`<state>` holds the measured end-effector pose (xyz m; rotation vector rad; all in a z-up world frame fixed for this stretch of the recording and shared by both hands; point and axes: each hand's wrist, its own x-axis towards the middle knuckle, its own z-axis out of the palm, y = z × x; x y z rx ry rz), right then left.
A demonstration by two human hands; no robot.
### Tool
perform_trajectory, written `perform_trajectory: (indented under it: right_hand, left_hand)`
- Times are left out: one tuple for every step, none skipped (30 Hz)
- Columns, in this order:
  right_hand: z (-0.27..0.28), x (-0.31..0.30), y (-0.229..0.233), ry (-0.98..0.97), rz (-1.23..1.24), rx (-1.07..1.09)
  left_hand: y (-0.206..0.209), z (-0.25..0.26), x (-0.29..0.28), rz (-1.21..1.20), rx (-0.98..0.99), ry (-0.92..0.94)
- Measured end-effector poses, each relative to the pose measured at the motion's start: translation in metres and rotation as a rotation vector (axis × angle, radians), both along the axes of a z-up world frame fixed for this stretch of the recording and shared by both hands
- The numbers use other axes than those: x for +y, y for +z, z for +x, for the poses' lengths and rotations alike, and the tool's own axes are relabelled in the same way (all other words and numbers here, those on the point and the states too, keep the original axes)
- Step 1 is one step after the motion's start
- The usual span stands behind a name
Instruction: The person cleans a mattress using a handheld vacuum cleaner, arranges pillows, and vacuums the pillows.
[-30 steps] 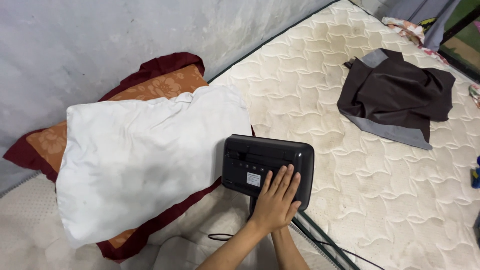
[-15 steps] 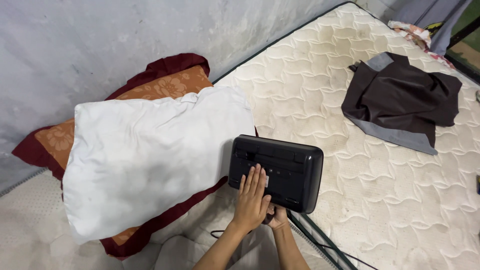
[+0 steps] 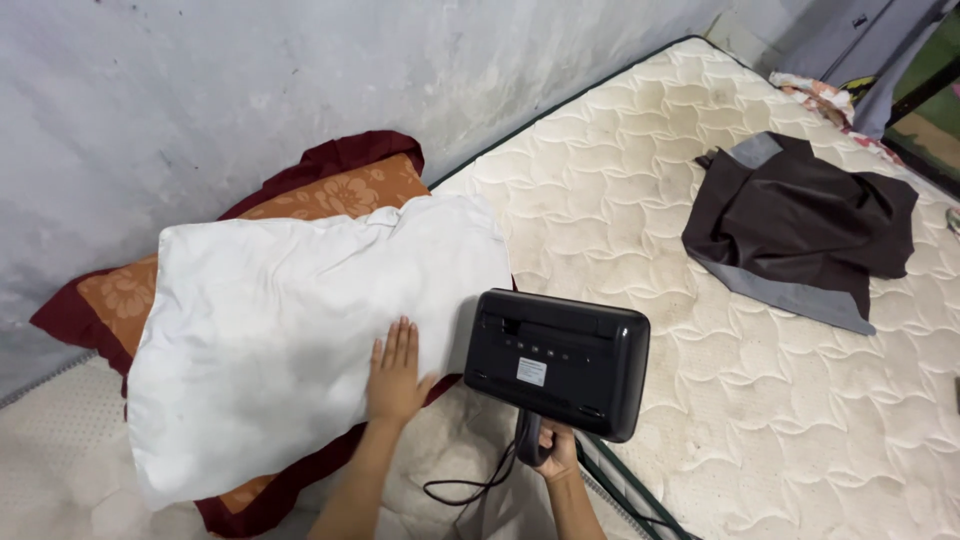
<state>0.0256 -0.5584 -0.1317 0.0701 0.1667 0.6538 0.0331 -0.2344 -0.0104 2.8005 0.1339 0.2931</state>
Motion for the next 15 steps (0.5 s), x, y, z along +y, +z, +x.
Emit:
perform_trajectory:
  right_hand:
    - [-0.001,-0.002,0.002,0.009,0.038,0.015]
    - [0.001,-0.004,0.004,0.005,0.047,0.024]
    - [0.000,-0.006,0.006,0.001,0.057,0.033]
    - [0.000,-0.009,0.007,-0.004,0.067,0.045]
    - [0.002,-0.011,0.008,-0.009,0.065,0.069]
    - [0.002,-0.014,0.008,-0.014,0.061,0.098]
    - [0.001,-0.018,0.009,-0.020,0.057,0.127]
    - [0.001,-0.023,0.010,-0.012,0.056,0.096]
    - [0.000,-0.028,0.011,-0.005,0.054,0.065]
    - [0.004,-0.030,0.012,0.006,0.056,0.028]
    - [0.007,-0.035,0.015,-0.030,0.045,0.073]
    - [0.006,-0.041,0.017,-0.066,0.032,0.123]
    - [0.004,-0.043,0.019,-0.101,0.018,0.174]
    - [0.004,-0.044,0.020,-0.089,0.021,0.092]
    - [0.003,-0.046,0.023,-0.077,0.025,0.010]
  left_hand:
    - [-0.007,-0.004,0.010,0.044,0.061,-0.033]
    - [-0.015,-0.004,0.018,0.089,0.119,-0.065]
    - [-0.023,-0.001,0.021,0.249,0.087,-0.055]
    - [-0.032,0.004,0.019,0.410,0.056,-0.045]
    - [-0.038,0.010,0.017,0.571,0.023,-0.032]
    - [-0.040,0.017,0.015,0.458,0.054,-0.030]
    - [-0.037,0.026,0.013,0.344,0.085,-0.029]
    - [-0.028,0.035,0.013,0.232,0.115,-0.025]
    - [-0.013,0.040,0.009,0.115,-0.003,0.023]
    - [0.006,0.048,0.005,0.003,-0.128,0.073]
    - [0.030,0.059,0.002,-0.110,-0.255,0.120]
    - [0.055,0.070,-0.001,-0.203,-0.430,0.120]
    - [0.080,0.081,-0.003,-0.295,-0.606,0.118]
    - [0.105,0.091,-0.004,-0.382,-0.666,0.102]
    - [0.129,0.099,-0.002,-0.470,-0.726,0.084]
